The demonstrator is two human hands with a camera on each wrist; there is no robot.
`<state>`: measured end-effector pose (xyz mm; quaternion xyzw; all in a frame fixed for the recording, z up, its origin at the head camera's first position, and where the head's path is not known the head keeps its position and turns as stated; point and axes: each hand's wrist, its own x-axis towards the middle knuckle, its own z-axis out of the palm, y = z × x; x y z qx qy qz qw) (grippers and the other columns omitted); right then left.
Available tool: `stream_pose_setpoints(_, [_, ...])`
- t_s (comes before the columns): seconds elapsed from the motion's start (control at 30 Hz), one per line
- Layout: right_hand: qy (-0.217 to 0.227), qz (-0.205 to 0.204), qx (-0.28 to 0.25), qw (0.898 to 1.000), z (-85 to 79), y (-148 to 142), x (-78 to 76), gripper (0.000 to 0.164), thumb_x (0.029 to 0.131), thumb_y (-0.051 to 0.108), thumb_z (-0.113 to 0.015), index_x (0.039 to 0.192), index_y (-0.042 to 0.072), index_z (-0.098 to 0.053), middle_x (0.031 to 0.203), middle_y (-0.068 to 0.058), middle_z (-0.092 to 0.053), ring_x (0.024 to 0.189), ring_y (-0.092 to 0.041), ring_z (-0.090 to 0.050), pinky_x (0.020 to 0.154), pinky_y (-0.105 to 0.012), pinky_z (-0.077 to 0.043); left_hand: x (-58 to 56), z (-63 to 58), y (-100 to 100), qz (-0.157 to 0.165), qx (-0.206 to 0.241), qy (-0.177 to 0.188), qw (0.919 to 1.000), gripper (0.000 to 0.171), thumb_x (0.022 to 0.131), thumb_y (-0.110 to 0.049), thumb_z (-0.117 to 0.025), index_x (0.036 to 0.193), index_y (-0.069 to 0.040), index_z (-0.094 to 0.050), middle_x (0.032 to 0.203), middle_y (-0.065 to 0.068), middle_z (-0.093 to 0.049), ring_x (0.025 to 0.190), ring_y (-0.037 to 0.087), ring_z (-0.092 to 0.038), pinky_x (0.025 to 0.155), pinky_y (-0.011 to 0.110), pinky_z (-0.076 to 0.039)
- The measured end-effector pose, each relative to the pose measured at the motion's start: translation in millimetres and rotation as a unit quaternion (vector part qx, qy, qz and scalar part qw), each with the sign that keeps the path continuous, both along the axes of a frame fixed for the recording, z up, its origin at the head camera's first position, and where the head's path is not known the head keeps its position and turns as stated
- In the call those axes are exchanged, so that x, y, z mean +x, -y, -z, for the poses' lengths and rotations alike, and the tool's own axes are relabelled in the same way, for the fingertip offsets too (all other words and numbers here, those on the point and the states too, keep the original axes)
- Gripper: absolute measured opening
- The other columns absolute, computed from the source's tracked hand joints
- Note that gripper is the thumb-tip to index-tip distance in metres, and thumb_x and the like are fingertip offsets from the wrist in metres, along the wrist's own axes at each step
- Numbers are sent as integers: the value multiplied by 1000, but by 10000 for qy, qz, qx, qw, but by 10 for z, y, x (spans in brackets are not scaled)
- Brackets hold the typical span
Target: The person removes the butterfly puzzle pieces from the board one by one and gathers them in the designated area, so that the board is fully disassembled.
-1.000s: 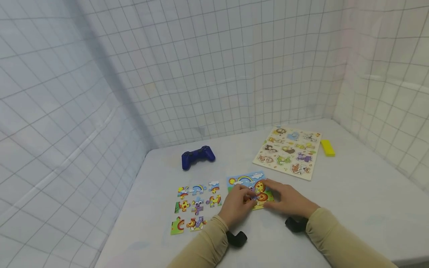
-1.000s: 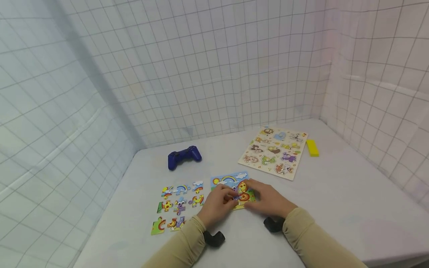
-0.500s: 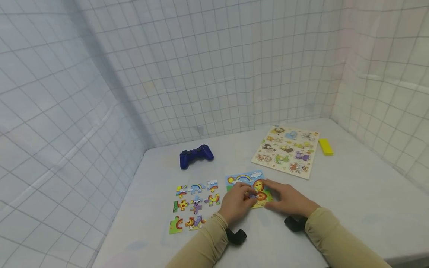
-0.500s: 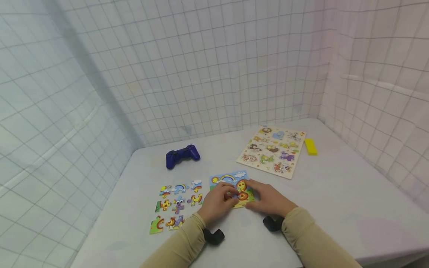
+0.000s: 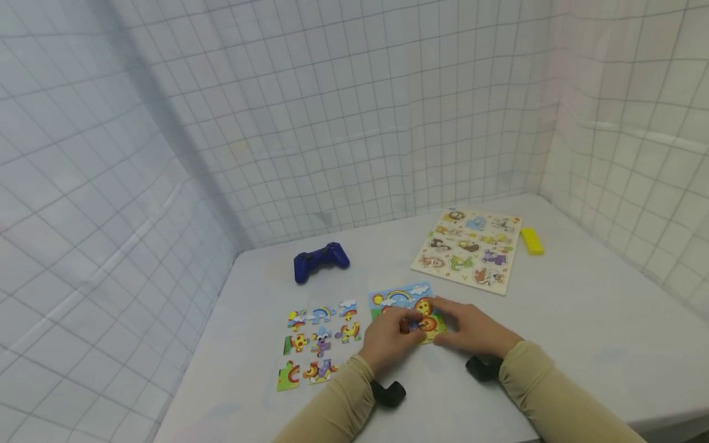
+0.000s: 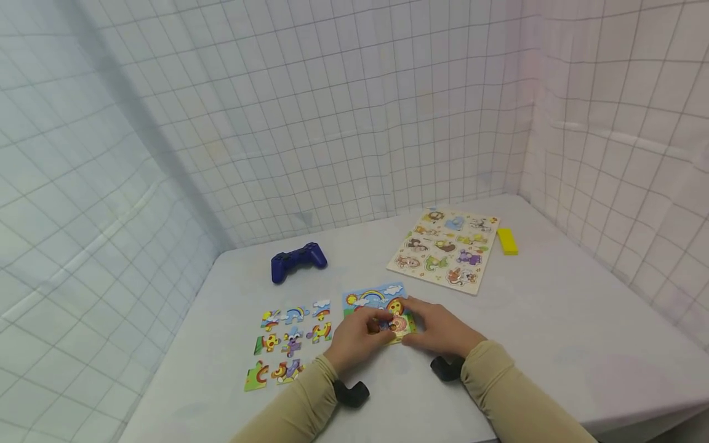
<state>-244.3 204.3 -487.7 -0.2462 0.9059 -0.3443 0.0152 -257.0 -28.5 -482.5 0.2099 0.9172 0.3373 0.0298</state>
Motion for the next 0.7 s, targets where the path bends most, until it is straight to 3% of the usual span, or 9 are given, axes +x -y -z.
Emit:
stream_pose_setpoints(0.4, [49,-21,-5,10000,-50,6,7,76,90,30,-80,155,9,-46,159,-17,-44,147,-40,-42,117,-57,-35,16,-20,-21,247,-338,-603,9973,36,87,-37,-82,122,-27,-76,101,-11,-66,77,2,-51,61,21,-40])
stream_pose_setpoints(0.7, [46,4,-3,10000,-21,12,7,78,90,33,-80,155,9,-45,160,-17,-44,146,-41,-42,117,-59,-35,37,-10,31,252,-219,-769,9965,37,88,-38,-82,123,-27,-75,110,-11,-67,81,0,-55,65,20,-44])
